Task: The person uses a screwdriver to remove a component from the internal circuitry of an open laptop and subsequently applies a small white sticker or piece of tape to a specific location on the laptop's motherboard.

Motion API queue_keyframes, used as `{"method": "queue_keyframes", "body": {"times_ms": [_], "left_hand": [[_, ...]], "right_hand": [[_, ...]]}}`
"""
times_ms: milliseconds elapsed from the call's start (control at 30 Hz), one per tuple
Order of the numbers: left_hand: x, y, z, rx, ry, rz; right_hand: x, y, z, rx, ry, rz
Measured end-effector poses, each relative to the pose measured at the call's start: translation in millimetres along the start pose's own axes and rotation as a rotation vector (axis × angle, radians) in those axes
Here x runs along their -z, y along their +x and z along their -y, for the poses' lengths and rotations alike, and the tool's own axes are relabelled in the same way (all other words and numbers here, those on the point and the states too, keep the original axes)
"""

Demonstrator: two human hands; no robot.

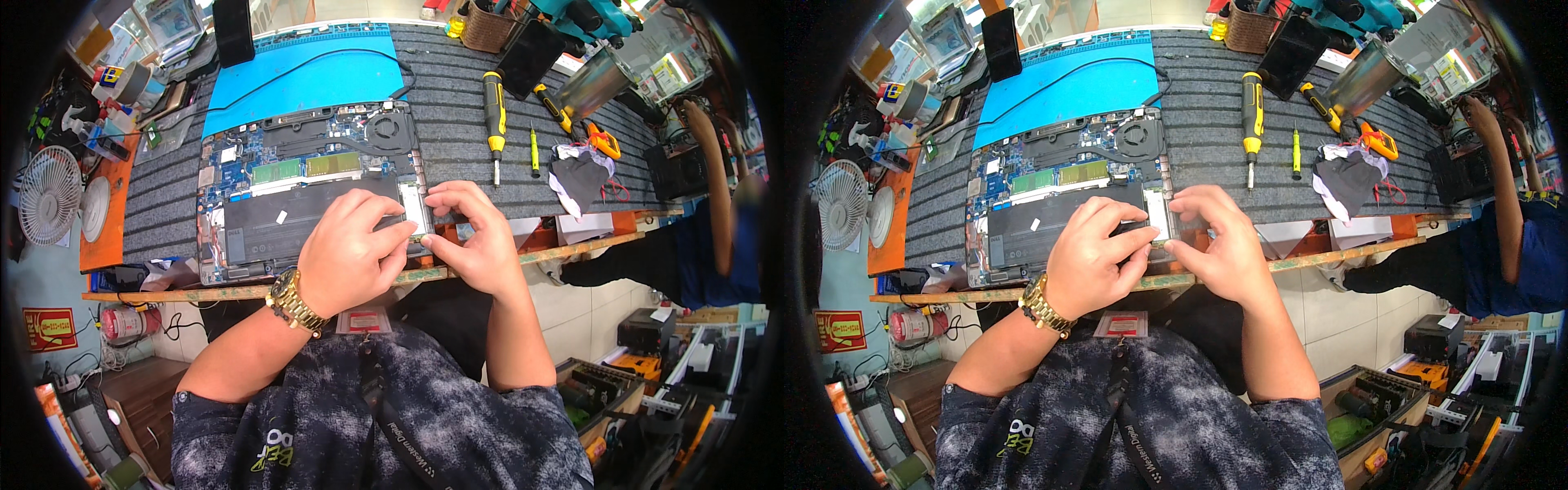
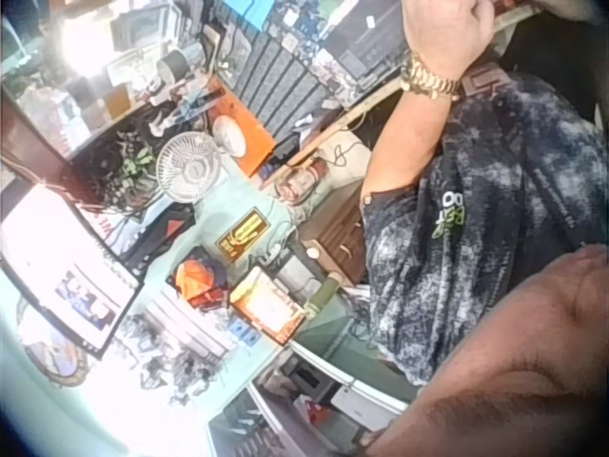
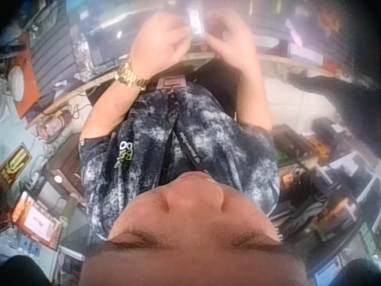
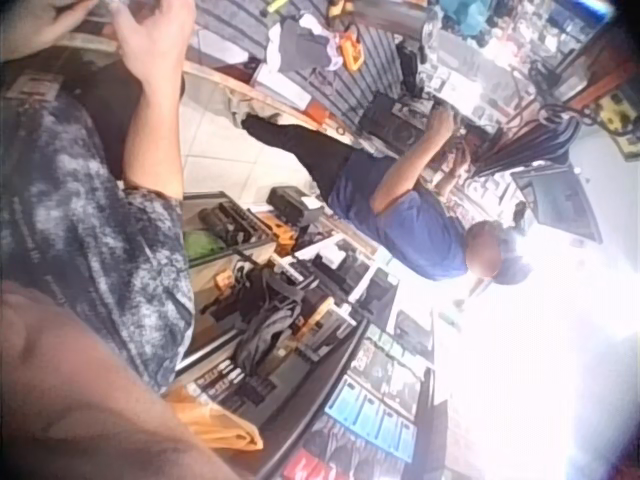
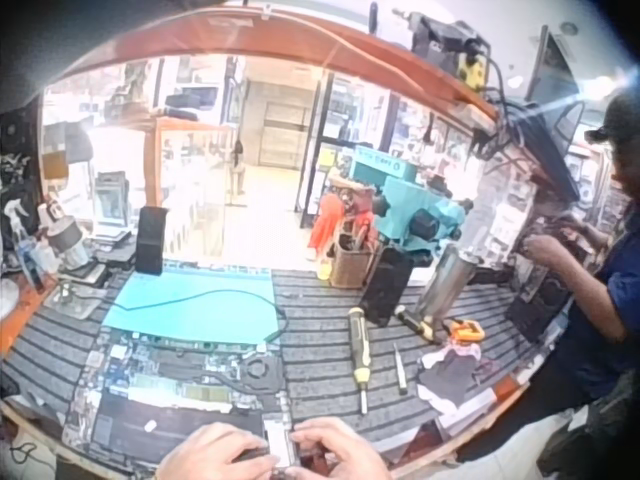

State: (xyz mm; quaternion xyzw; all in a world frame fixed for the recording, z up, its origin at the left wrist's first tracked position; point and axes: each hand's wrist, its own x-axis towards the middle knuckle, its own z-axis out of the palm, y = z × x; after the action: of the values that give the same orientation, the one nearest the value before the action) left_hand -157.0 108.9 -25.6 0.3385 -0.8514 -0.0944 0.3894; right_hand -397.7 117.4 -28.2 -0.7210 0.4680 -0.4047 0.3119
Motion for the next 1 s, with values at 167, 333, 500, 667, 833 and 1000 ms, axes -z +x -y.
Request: {"method": "queue_keyframes", "body": {"times_ms": [167, 333, 500, 667, 833, 1000], "left_hand": [[-1, -1, 0, -0.015, 0.014, 0.003], [-2, -1, 1, -0.031, 0.022, -0.007], [-1, -1, 0, -0.04, 0.032, -0.005], [-2, -1, 0, -0.039, 0.032, -0.004], [-1, -2, 2, -0.035, 0.028, 0.023], [-1, -2, 2, -0.034, 0.028, 0.028]], "right_hand": [[0, 1, 6, -0.048, -0.003, 0.014], [-3, 2, 12, -0.085, -0.048, 0.027], [0, 5, 15, -0.117, -0.085, 0.071], [8, 10, 15, -0.138, -0.041, 0.145], [12, 10, 14, -0.124, -0.036, 0.172], [15, 9, 11, -0.129, 0.036, 0.15]]}}
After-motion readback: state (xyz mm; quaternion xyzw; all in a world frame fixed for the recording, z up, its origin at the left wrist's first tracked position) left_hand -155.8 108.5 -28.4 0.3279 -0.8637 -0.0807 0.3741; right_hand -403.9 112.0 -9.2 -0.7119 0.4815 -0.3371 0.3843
